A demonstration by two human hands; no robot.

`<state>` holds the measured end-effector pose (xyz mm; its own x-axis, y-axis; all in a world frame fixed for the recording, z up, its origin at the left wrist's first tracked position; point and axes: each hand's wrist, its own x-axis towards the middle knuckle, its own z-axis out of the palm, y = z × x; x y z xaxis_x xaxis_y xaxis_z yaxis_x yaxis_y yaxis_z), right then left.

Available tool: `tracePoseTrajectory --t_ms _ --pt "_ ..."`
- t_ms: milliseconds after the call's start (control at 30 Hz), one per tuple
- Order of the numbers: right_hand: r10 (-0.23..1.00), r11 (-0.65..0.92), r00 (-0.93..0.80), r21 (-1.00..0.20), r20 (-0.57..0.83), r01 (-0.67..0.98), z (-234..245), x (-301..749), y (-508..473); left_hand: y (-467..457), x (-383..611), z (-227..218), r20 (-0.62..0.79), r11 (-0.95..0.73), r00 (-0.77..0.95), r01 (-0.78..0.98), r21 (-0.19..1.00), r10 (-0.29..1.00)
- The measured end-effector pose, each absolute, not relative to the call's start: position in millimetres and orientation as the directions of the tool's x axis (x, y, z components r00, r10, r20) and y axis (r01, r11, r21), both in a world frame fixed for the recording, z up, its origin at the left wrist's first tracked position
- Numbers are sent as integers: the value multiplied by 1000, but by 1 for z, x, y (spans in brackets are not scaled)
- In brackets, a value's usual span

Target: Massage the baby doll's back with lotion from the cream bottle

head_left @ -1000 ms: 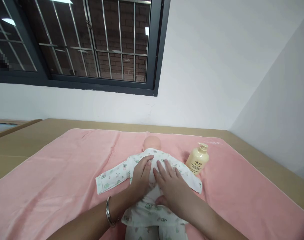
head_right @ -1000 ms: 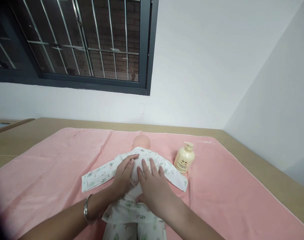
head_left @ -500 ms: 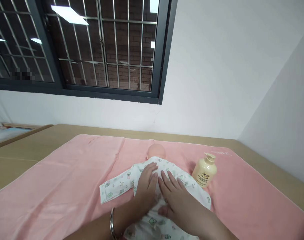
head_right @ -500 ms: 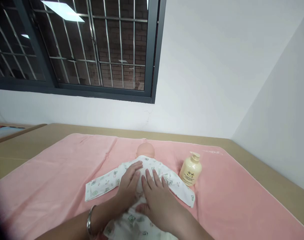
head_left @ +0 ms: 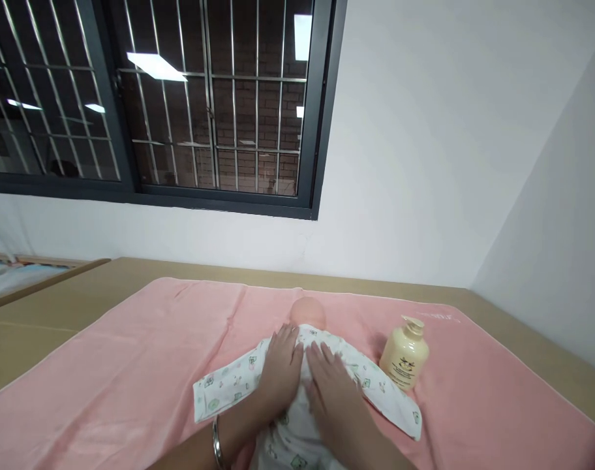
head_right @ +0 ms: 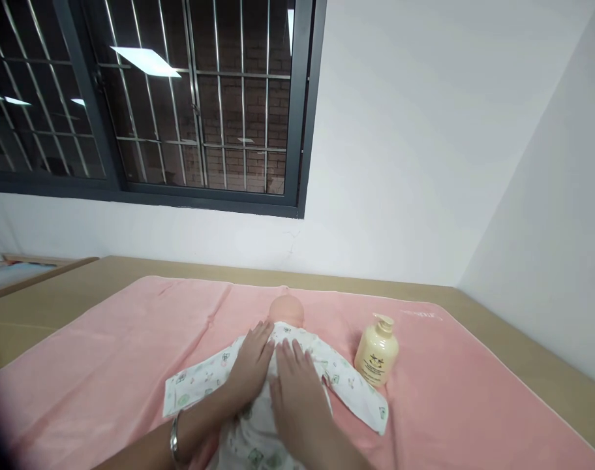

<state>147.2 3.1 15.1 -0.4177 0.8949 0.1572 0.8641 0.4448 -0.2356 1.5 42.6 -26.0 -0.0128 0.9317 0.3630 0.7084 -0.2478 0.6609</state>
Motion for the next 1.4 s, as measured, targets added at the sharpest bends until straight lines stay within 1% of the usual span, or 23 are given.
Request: tracePoseTrajectory --t_ms 100,167,233,300,367,433,500,567,600,667,767,867,933,1033,1233,1400 --pt "959 280 -260 -282 109 917 25 155 31 29 9 -39 469 -317 29 773 549 883" --pt "976 217 -200 -277 87 936 26 154 36 23 12 -43 501 -344 57 794 501 863" --pt "970 240 -221 -249 103 938 21 149 27 24 10 -39 463 -308 45 803 511 885" --pt "946 320 -295 -226 135 920 16 143 12 32 5 -32 386 -226 -6 802 553 922" --pt "919 393 -368 -233 143 890 15 141 5 38 2 -27 346 -175 -42 800 574 937" --pt "926 377 -360 -275 113 884 19 146 13 36 4 -28 366 -183 -42 810 557 930" --pt "958 286 -282 -322 62 902 26 154 31 29 9 -32 410 -236 4 824 516 912" --pt "977 207 -214 -339 19 918 31 160 45 20 14 -37 433 -297 70 824 483 899" --pt "979 193 -202 -332 7 923 32 161 48 18 15 -37 432 -320 98 818 479 897" --pt "976 214 -219 -296 18 931 30 156 40 21 13 -34 411 -322 104 798 509 906" --pt "947 321 -312 -233 79 918 23 144 14 34 3 -27 357 -239 14 766 596 934" --pt "911 413 -399 -236 104 880 23 139 3 44 -2 -26 348 -207 -36 746 633 937" --pt "919 395 -382 -280 103 875 24 143 11 44 0 -30 393 -241 -30 748 619 919" --pt "947 321 -300 -333 115 887 25 152 29 38 5 -38 456 -287 -16 756 588 890" --pt "944 327 -290 -327 160 886 18 153 32 34 5 -40 439 -274 -29 745 609 898" --pt "940 333 -286 -320 188 887 18 152 30 34 4 -38 454 -283 -27 748 600 891"
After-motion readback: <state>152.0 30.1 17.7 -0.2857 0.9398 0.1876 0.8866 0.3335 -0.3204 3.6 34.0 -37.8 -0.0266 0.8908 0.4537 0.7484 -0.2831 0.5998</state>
